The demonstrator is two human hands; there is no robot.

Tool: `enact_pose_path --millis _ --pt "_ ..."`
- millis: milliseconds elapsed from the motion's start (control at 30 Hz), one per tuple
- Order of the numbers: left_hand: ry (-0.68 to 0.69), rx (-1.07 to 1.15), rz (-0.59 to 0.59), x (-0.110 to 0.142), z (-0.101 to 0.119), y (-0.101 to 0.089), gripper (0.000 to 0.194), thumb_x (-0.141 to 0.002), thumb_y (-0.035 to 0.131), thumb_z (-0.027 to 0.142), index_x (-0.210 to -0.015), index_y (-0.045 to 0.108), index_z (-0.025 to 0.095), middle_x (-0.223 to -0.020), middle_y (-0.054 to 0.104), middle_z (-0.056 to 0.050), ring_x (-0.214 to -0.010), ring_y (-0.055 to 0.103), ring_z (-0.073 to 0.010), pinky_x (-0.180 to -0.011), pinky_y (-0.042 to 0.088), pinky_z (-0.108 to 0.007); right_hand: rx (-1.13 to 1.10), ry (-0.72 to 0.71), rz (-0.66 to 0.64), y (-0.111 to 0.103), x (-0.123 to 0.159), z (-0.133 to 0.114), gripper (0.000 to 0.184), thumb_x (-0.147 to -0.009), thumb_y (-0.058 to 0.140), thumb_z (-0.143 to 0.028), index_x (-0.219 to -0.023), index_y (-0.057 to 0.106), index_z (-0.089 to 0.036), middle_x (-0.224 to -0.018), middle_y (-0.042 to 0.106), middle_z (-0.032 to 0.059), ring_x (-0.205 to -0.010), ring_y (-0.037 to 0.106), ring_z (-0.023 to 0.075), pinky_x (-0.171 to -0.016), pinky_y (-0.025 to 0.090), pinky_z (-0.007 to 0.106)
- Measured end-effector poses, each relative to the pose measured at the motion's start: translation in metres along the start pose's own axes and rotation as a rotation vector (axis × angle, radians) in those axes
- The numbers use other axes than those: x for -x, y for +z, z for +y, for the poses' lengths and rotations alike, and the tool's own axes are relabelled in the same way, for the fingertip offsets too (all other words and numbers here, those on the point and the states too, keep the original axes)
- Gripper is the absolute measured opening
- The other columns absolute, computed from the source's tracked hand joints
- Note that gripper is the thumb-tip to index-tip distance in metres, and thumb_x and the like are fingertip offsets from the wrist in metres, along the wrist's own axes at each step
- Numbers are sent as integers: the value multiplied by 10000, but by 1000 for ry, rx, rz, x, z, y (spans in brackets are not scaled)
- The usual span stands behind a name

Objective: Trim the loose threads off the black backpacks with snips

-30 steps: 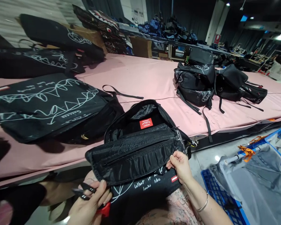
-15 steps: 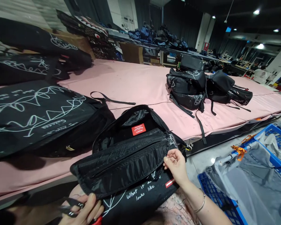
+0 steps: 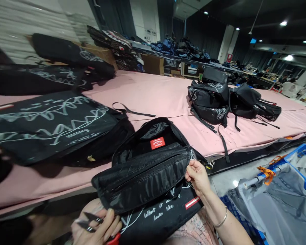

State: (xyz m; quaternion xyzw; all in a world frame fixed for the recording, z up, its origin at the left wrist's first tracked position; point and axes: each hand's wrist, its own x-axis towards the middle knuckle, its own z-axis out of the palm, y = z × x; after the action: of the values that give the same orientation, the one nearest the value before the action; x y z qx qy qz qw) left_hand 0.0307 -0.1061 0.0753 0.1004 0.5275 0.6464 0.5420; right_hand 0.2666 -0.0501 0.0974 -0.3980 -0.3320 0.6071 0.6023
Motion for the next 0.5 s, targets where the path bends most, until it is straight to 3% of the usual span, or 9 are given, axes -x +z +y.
enact_pose_path --millis 100,367,433,500 --pt "-10 87 -52 0 1 -2 487 -445 807 268 -715 413 174 -479 308 113 -357 273 -4 -349 249 -133 69 -48 -9 -3 7 2 314 -692 699 -358 -764 473 -151 -522 405 -68 -406 341 26 -400 221 147" --pt "-9 177 -114 -3 -3 -13 510 -514 792 339 -806 402 188 -464 254 132 -344 211 8 -381 236 -134 536 -96 -65 -21 15 5 257 -825 537 -404 -831 442 -166 -585 439 -28 -492 398 78 -467 334 191" --pt "1 117 -114 -2 -4 -13 501 -532 779 359 -804 394 189 -472 247 130 -351 215 5 -383 223 -135 749 -280 34 -19 13 -6 274 -796 573 -385 -918 464 -165 -744 520 31 -638 502 127 -554 420 237" --pt "3 45 -106 -2 -8 -15 496 -541 765 394 -780 384 186 -473 244 127 -354 212 1 -377 205 -139 989 -568 107 -11 9 -24 410 -759 612 -346 -1097 461 -170 -1034 523 108 -929 524 209 -749 456 332"
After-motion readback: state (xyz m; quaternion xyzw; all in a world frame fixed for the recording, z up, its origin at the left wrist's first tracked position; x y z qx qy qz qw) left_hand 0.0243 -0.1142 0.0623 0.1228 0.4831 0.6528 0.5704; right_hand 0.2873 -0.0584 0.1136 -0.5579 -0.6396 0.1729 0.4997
